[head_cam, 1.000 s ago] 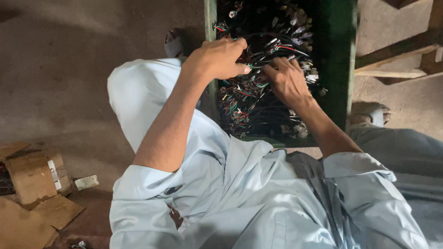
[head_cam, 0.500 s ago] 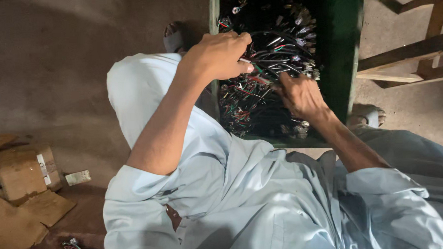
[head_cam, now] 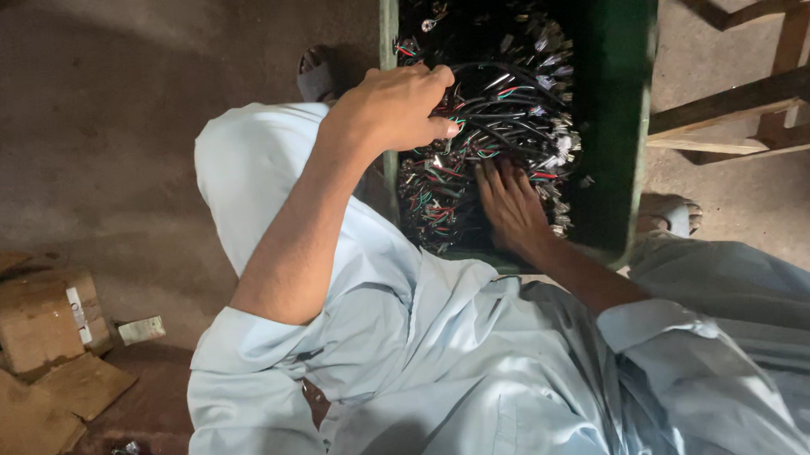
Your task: The person gathers wire harnesses with black cables and colored wires from a green bin, aligns and bundles them together by hand, and places the finished bundles onto a nearby work table. They repeatedly pull loose harnesses from the bin and sort them into grouped bunches.
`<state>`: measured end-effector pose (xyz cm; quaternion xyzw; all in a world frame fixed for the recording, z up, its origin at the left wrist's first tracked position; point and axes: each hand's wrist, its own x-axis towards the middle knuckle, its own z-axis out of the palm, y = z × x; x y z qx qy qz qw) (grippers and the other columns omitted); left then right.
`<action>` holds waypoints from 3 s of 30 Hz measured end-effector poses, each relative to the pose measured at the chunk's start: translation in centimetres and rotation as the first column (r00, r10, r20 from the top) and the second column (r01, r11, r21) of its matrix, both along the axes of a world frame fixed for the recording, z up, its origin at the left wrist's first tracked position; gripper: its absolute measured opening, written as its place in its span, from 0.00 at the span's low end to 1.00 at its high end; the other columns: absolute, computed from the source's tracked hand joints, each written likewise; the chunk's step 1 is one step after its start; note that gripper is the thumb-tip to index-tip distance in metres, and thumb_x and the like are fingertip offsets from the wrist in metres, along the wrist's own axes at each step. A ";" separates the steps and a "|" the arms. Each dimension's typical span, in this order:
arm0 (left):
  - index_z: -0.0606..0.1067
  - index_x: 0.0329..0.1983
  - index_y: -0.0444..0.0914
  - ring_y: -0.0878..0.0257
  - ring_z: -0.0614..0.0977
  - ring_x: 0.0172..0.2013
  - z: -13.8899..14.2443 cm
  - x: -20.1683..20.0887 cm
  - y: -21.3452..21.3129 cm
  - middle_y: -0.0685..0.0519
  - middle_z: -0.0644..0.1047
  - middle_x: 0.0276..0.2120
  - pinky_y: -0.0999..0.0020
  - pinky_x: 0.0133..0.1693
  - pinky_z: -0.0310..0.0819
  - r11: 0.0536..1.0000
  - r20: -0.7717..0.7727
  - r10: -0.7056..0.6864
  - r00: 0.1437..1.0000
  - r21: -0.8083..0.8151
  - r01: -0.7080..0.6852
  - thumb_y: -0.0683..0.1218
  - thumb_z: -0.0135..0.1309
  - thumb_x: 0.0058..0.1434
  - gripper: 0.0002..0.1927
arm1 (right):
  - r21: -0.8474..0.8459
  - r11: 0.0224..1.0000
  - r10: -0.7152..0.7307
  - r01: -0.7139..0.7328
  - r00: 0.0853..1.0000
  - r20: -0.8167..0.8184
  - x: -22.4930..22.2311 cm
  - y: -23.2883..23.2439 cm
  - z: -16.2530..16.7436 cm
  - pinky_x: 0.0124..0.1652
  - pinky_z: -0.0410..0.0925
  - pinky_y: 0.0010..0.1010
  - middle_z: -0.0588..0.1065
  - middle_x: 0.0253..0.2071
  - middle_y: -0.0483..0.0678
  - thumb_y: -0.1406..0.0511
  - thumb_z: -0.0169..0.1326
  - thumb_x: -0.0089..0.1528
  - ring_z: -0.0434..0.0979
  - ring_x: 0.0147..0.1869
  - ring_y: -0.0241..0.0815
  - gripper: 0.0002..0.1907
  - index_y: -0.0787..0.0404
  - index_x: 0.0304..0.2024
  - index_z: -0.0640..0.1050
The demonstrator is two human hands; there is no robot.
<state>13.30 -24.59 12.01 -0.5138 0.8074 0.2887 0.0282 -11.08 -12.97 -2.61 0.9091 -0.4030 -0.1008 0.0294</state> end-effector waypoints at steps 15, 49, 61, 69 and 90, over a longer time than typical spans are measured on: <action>0.69 0.59 0.37 0.45 0.79 0.53 -0.4 0.1 -0.2 0.45 0.78 0.52 0.44 0.56 0.69 0.999 0.032 0.023 0.999 0.024 -0.024 0.60 0.60 0.60 0.31 | -0.227 0.970 0.110 -0.081 0.987 0.118 -1.1 1.0 -3.9 0.58 0.66 0.41 0.75 0.39 0.53 0.64 0.50 0.56 0.74 0.50 0.51 0.30 0.63 0.62 0.70; 0.72 0.51 0.35 0.59 0.84 0.42 12.1 -4.0 10.2 0.49 0.79 0.48 0.68 0.42 0.74 0.941 -0.929 -0.299 0.218 -0.249 0.230 0.54 0.61 0.56 0.25 | 0.409 0.806 -0.584 0.427 0.681 0.441 -8.1 -8.7 -0.9 0.48 0.70 0.51 0.78 0.44 0.64 0.60 0.58 0.63 0.78 0.50 0.64 0.17 0.68 0.46 0.76; 0.70 0.33 0.35 0.60 0.81 0.30 13.9 -9.5 22.4 0.49 0.76 0.29 0.57 0.44 0.74 0.819 -0.962 -0.017 -0.271 0.142 -0.556 0.39 0.57 0.69 0.09 | 0.523 0.809 -0.494 0.268 0.792 0.359 -6.9 -10.8 -3.2 0.46 0.73 0.44 0.81 0.38 0.57 0.57 0.63 0.57 0.81 0.45 0.55 0.14 0.61 0.38 0.83; 0.67 0.40 0.37 0.62 0.81 0.32 13.9 -9.2 20.6 0.49 0.77 0.31 0.58 0.45 0.73 0.868 -0.982 -0.062 -0.177 0.034 -0.496 0.37 0.61 0.66 0.12 | 0.591 0.807 -0.390 -0.002 0.749 0.536 -2.3 -9.9 1.7 0.35 0.71 0.42 0.79 0.29 0.53 0.58 0.63 0.60 0.81 0.35 0.50 0.14 0.62 0.39 0.81; 0.73 0.33 0.36 0.65 0.85 0.38 14.3 -6.6 17.8 0.53 0.81 0.36 0.62 0.45 0.72 0.909 -0.974 -0.217 -0.060 -0.179 -0.377 0.42 0.51 0.72 0.10 | 0.574 0.769 -0.629 0.282 0.175 0.757 -7.9 -12.7 3.7 0.41 0.69 0.37 0.79 0.40 0.55 0.70 0.48 0.70 0.80 0.40 0.47 0.05 0.64 0.48 0.70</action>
